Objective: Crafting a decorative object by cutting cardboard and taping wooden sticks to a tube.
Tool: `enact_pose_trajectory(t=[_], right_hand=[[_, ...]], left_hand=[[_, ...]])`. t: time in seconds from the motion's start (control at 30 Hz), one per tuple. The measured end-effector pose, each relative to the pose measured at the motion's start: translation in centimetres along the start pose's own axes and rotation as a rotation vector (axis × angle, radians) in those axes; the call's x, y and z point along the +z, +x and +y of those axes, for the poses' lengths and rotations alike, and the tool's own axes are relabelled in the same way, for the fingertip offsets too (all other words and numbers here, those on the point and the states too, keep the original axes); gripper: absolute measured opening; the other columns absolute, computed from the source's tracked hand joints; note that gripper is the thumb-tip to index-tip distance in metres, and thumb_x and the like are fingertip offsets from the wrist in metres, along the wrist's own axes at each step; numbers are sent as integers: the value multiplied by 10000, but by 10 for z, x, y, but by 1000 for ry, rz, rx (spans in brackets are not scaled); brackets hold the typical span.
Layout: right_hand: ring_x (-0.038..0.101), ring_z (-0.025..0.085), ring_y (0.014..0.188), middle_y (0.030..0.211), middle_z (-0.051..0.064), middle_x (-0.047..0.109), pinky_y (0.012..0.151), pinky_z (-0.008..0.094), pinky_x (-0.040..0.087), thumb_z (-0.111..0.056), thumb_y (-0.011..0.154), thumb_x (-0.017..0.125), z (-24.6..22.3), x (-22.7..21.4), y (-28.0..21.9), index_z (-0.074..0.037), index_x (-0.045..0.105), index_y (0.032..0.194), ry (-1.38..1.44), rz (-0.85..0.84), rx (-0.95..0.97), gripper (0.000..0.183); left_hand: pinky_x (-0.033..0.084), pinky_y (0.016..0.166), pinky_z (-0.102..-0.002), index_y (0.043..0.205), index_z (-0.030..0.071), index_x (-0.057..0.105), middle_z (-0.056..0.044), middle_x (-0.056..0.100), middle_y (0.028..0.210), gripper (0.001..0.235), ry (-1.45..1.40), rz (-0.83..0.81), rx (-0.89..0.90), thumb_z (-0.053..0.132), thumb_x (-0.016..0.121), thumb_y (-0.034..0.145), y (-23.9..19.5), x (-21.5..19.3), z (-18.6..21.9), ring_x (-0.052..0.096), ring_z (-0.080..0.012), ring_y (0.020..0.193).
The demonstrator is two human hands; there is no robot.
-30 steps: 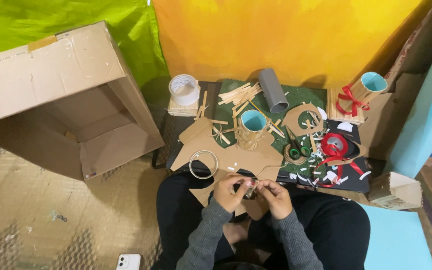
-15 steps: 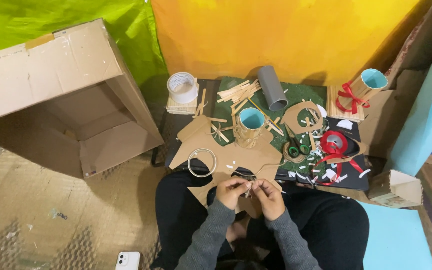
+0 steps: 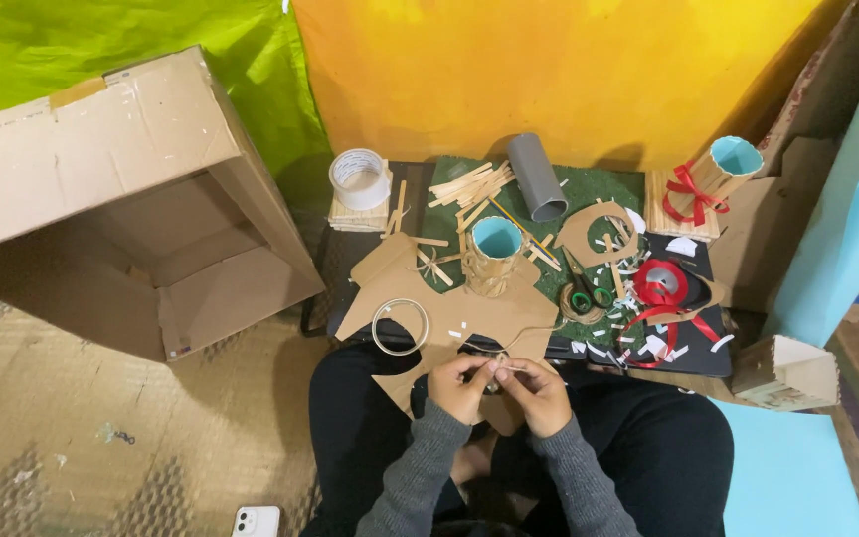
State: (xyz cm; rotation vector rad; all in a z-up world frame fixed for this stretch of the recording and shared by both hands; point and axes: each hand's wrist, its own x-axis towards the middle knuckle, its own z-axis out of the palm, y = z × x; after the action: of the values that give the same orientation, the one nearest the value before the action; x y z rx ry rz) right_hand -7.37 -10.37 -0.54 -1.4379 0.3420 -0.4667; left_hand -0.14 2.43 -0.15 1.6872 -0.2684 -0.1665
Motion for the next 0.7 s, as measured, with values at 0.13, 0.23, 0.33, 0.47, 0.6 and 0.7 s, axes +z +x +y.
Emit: enact_pose_trajectory(t=[0.13,0.23,0.33,0.47,0.6,0.7], right_hand=[[652,132,775,778,110,797,797,316,563,-90,835,852,-1,0,-1,-18,838,978,-43,-4,-10,161],[672,115,807,814,97,821,832,310,562,-99,843,849,6,0,-1,-45,852,976,-80,13,-13,143],[676,127,836,837,109,827,856,331,561,-81,852,829,13,-1,0,-42,845,980,-121,16,-42,134],[672,140,841,840,87,806,855,350,558,-84,854,818,21,-1,-2,-48,825,1001,-152,-28,-59,151],[666,167,846,836,84,780,861,370,551,-62,854,800,29,2,-1,-24,797,985,-140,-77,-65,136],[645,132,783,917,79,717,748,236,536,-23,899,646,25,0,-2,21,708,1039,-164,-153,84,159]], left_hand=[[570,709,-296,881,193,864,-64,770,747,83,39,-15,6,198,855,799,0,-6,7,739,-212,741],[581,709,-267,865,222,862,-6,774,716,47,71,-40,77,214,817,855,-3,-15,24,743,-187,728],[597,758,-346,898,167,858,-89,776,777,70,111,-64,170,150,822,840,-4,-23,33,743,-279,797],[585,797,-356,932,208,819,-67,772,837,86,275,-147,69,251,795,861,-1,-23,10,740,-286,869],[572,859,-414,995,183,758,-105,761,922,118,410,-202,5,266,698,936,1,-19,6,721,-338,964],[558,791,-373,940,59,656,-105,707,903,75,431,-139,166,77,622,875,-3,-7,-3,685,-288,823]])
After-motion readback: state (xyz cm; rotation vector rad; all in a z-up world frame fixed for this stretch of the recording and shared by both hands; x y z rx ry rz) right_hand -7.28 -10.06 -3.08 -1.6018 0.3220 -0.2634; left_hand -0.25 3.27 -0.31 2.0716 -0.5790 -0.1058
